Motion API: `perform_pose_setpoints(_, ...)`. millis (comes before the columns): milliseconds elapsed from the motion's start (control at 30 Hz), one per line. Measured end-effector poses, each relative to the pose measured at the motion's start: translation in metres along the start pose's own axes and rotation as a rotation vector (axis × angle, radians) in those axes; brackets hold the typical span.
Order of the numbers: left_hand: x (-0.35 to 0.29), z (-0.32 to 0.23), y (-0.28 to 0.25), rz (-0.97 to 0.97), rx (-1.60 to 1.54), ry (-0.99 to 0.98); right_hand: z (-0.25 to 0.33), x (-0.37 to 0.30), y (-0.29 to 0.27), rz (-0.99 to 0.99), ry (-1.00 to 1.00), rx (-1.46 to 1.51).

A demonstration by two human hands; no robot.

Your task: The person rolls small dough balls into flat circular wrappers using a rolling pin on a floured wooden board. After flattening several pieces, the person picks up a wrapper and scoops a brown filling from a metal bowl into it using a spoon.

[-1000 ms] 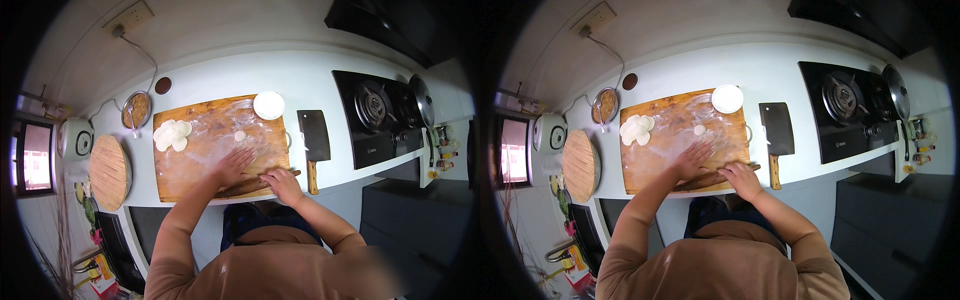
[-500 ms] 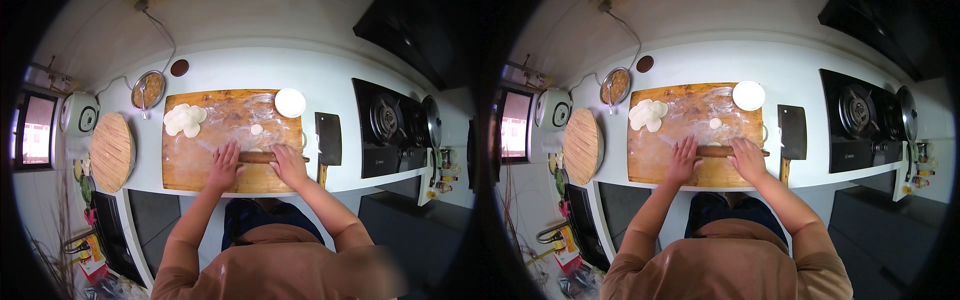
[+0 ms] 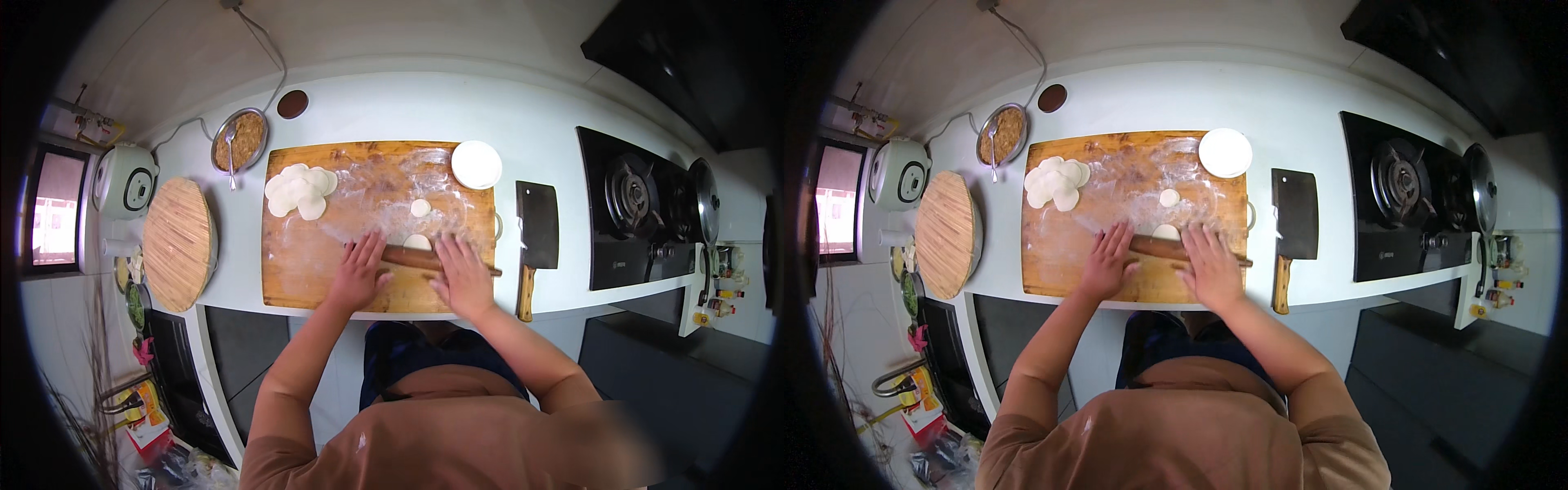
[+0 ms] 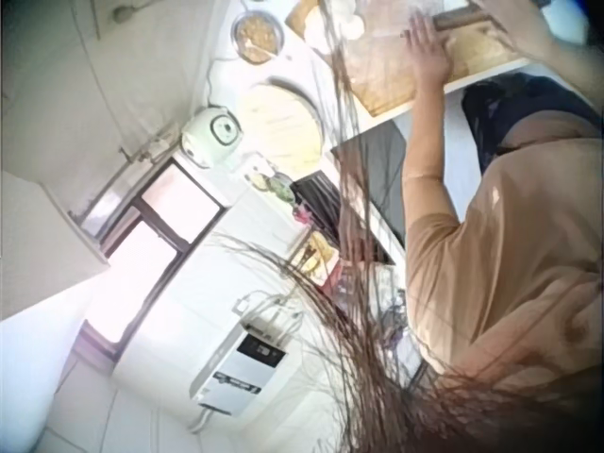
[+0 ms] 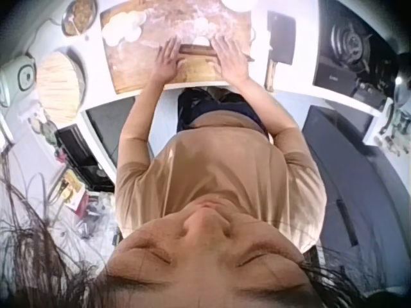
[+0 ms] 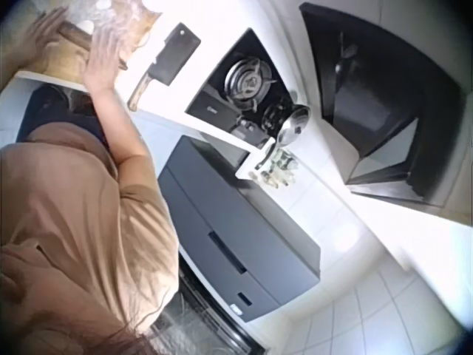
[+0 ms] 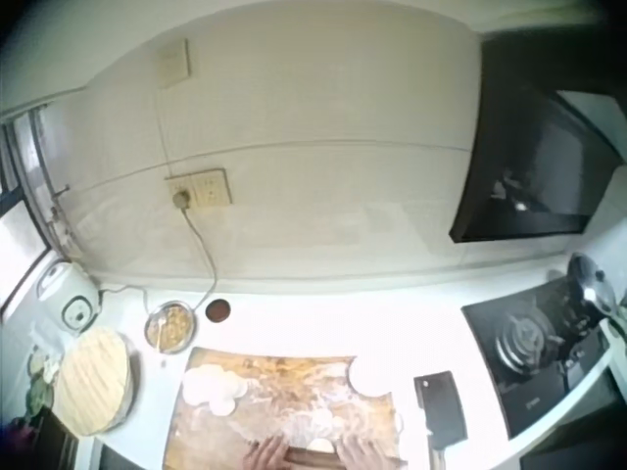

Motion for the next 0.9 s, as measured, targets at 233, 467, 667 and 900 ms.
perform_pose_setpoints(233,0.069,0.016,-0.003,-0.161,0.019,-0.132,-0.03,0.067,-0.014,-0.16,0.081,0.041)
perform_pose_setpoints(467,-0.002,0.002,-0.01,0.027,0.077,0.036,0.004,-0.018,0.012,-0.027,0.023,0.097)
perform_pose_setpoints(667,0.059,0.002,-0.011,-0.082,0.022,-0.027,-0.026,0.029,-0.006,-0.216,0.094,0.073)
perform_pose_setpoints(900,0.057,-0.021,-0.03,0.105,0.024,0.038,-0.026,0.009,-0.003,-0.201,0.094,0.078)
Point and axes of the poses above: each hand's wrist, its own x-axis towards the middle knuckle, its own y-axis out of the palm, z = x × y, the point moved 3 cm from there along x, towards the middle knuckle, and after that the axes turned 14 degrees about x, right-handed, at the moved point
